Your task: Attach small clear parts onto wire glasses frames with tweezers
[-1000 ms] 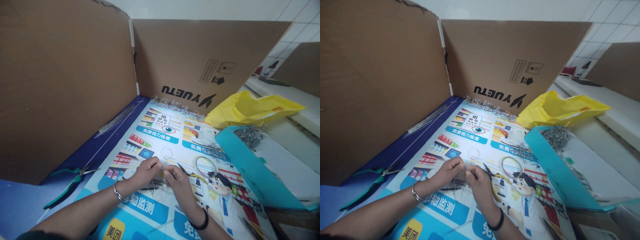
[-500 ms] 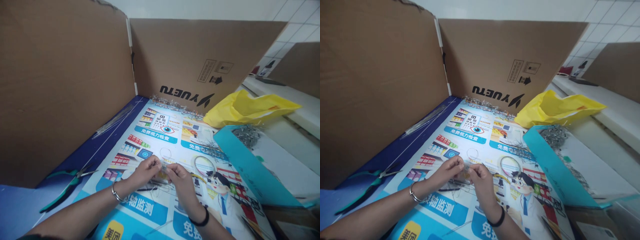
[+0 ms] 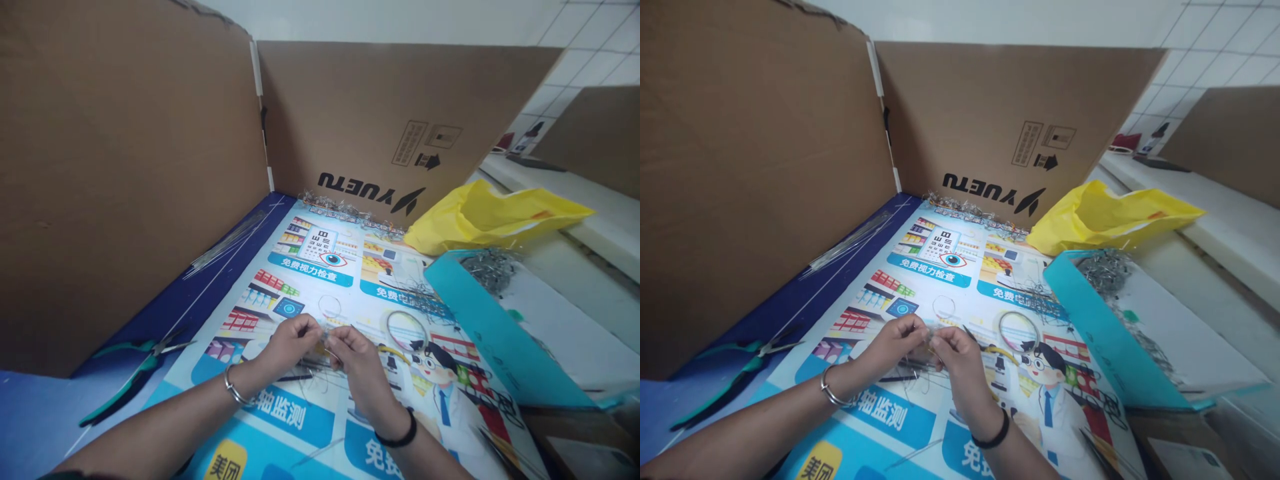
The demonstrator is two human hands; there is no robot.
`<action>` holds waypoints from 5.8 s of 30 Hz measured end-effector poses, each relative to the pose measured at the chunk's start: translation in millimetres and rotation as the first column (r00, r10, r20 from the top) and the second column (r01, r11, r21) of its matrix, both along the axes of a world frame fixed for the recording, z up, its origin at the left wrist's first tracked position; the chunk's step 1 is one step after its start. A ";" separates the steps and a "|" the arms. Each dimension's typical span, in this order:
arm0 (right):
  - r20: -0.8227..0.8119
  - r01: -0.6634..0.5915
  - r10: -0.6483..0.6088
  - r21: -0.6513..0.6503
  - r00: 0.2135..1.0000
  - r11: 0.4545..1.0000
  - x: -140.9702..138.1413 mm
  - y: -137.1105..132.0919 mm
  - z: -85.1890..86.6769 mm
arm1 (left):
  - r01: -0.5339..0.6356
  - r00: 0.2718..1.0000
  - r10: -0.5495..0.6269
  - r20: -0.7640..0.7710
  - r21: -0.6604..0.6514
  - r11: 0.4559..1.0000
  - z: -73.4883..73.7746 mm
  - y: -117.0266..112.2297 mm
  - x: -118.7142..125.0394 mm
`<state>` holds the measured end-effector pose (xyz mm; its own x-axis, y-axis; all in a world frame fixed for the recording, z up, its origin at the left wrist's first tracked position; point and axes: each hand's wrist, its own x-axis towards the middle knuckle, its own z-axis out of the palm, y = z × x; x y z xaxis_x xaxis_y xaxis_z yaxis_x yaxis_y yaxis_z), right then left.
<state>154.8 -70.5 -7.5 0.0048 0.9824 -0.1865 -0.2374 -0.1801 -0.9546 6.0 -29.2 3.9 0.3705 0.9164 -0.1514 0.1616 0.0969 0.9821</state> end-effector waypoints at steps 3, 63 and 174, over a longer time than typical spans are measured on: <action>0.099 -0.022 0.020 0.021 0.995 1.000 0.7 -0.2 -0.4 | 0.033 0.999 -0.033 -0.022 0.020 0.999 3.4 1.0 -0.8; 0.271 0.006 -0.013 0.026 0.963 1.000 7.5 3.5 2.9 | -0.016 0.972 0.050 0.229 -0.150 0.989 -2.8 9.8 -17.6; 0.909 -0.233 0.063 0.038 0.413 0.972 -10.3 56.3 3.3 | 0.237 0.723 0.072 -0.687 0.344 0.909 7.5 48.6 -65.9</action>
<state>144.4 -14.3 -4.3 -0.0629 0.9974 -0.0356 0.7845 0.0274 -0.6195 -59.9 19.4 11.4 0.3865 0.9216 -0.0358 0.7770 -0.3045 0.5510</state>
